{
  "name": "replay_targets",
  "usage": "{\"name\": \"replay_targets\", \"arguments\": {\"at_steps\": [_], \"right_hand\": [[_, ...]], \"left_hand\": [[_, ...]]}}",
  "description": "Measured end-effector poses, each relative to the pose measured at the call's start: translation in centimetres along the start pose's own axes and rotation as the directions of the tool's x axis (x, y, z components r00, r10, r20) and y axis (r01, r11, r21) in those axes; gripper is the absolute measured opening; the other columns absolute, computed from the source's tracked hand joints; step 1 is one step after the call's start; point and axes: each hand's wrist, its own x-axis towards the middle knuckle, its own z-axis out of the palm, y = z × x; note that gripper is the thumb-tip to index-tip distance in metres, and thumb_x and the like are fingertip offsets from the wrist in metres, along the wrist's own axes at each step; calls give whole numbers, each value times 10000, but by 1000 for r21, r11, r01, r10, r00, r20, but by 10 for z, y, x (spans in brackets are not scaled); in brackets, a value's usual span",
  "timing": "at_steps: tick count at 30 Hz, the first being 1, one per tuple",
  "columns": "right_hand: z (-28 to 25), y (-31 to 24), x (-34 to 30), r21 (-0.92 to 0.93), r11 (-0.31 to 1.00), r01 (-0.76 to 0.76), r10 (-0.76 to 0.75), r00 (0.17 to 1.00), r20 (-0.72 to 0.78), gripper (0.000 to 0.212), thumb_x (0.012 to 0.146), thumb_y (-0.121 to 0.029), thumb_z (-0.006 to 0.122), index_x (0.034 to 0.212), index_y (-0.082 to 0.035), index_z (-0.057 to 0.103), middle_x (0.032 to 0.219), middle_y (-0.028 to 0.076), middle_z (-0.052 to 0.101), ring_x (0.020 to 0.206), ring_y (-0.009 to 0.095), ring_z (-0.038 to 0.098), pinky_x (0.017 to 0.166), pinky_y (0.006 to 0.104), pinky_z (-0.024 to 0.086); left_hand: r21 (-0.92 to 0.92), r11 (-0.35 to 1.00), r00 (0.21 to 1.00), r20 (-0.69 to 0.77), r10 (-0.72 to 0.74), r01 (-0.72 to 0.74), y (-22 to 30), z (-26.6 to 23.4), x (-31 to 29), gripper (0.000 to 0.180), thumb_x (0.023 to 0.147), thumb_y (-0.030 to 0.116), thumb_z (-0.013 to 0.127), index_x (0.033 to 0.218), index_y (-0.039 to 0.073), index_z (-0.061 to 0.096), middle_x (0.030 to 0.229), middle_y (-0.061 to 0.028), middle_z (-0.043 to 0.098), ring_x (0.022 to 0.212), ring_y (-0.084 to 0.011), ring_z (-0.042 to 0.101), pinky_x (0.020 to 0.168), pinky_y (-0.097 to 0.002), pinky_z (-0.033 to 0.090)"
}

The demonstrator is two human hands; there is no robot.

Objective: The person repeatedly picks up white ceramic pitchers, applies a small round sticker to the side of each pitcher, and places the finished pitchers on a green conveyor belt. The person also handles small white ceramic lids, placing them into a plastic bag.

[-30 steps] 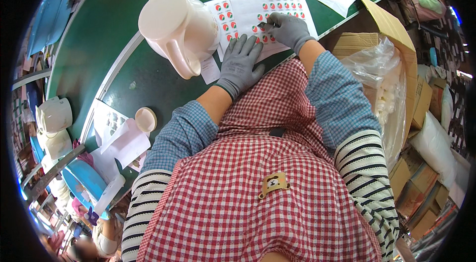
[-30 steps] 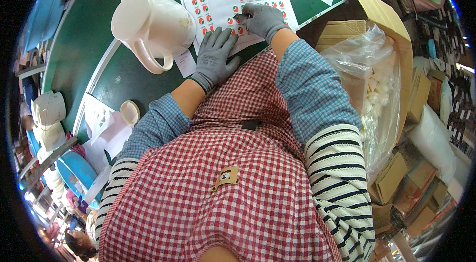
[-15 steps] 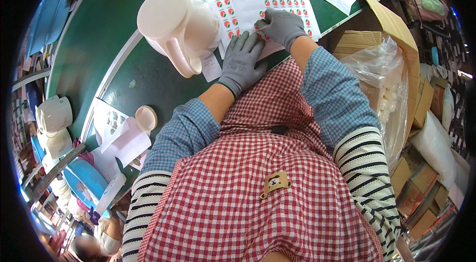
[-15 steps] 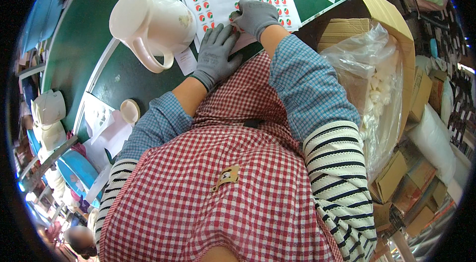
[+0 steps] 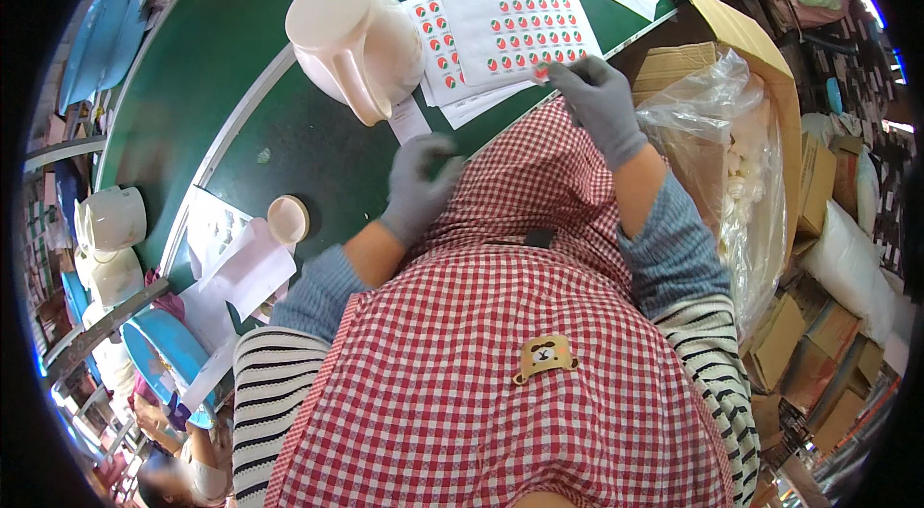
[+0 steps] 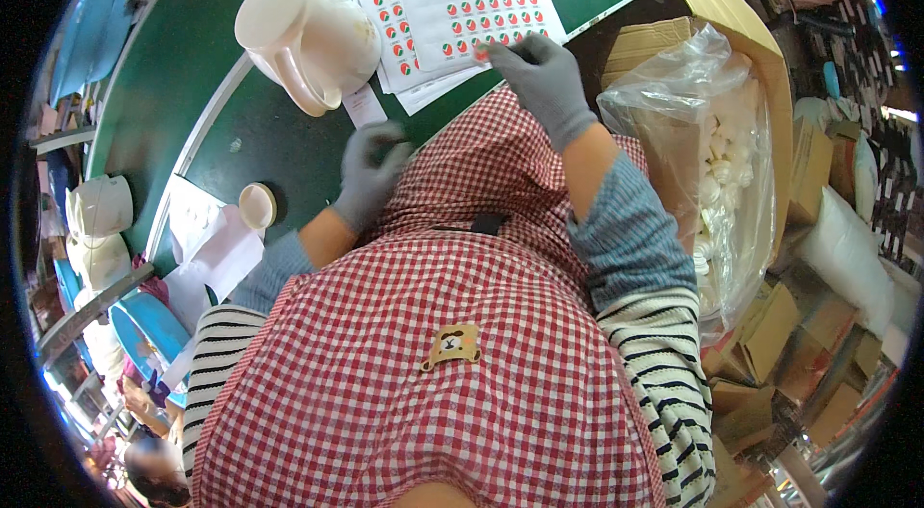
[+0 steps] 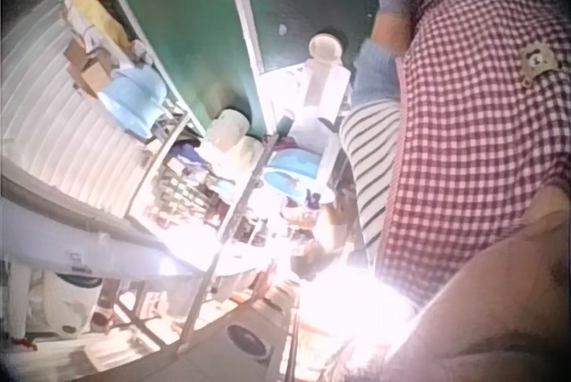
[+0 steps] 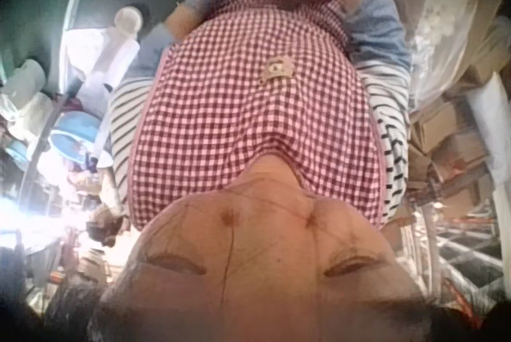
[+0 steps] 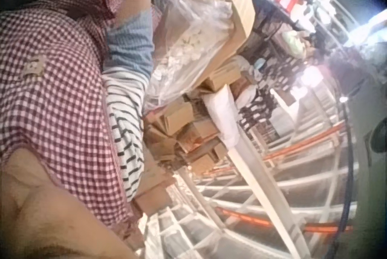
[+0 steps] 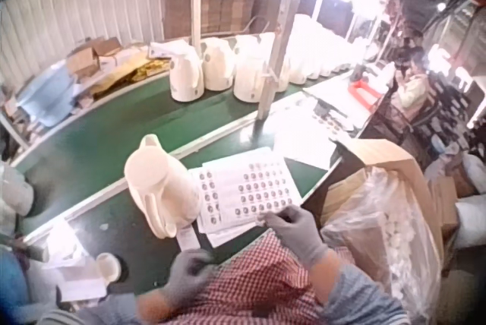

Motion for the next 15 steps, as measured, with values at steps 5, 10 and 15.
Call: {"name": "replay_targets", "arguments": {"at_steps": [5, 10, 15], "right_hand": [[-14, 34, -46, 308, 951, -10, 17, 1000, -20, 233, 914, -228, 715, 841, -36, 603, 603, -10, 537, 429, 60, 442, 378, 227, 330], [-3, 32, -73, 304, 952, 26, -37, 999, 31, 289, 885, -286, 754, 812, -53, 601, 621, -9, 552, 449, 50, 439, 393, 213, 344], [-32, 9, -109, 303, 950, 69, -76, 997, 13, 196, 923, -207, 689, 861, -35, 617, 620, 4, 560, 437, 64, 458, 390, 214, 346]], "left_hand": [[-232, 964, 900, -380, -211, 128, 41, -68, 7, 501, 873, 60, 673, 1307, -32, 441, 1181, -99, 537, 1039, -169, 537, 932, -311, 450], [-119, 921, 927, -16, -376, 372, 74, -84, 85, 350, 915, 170, 691, 1188, -29, 595, 986, -56, 645, 751, -82, 559, 683, -226, 474], [-308, 874, 922, 224, -317, 376, 158, -113, 117, 396, 919, 280, 692, 1171, -19, 632, 975, -114, 707, 809, -166, 696, 703, -290, 588]]}}
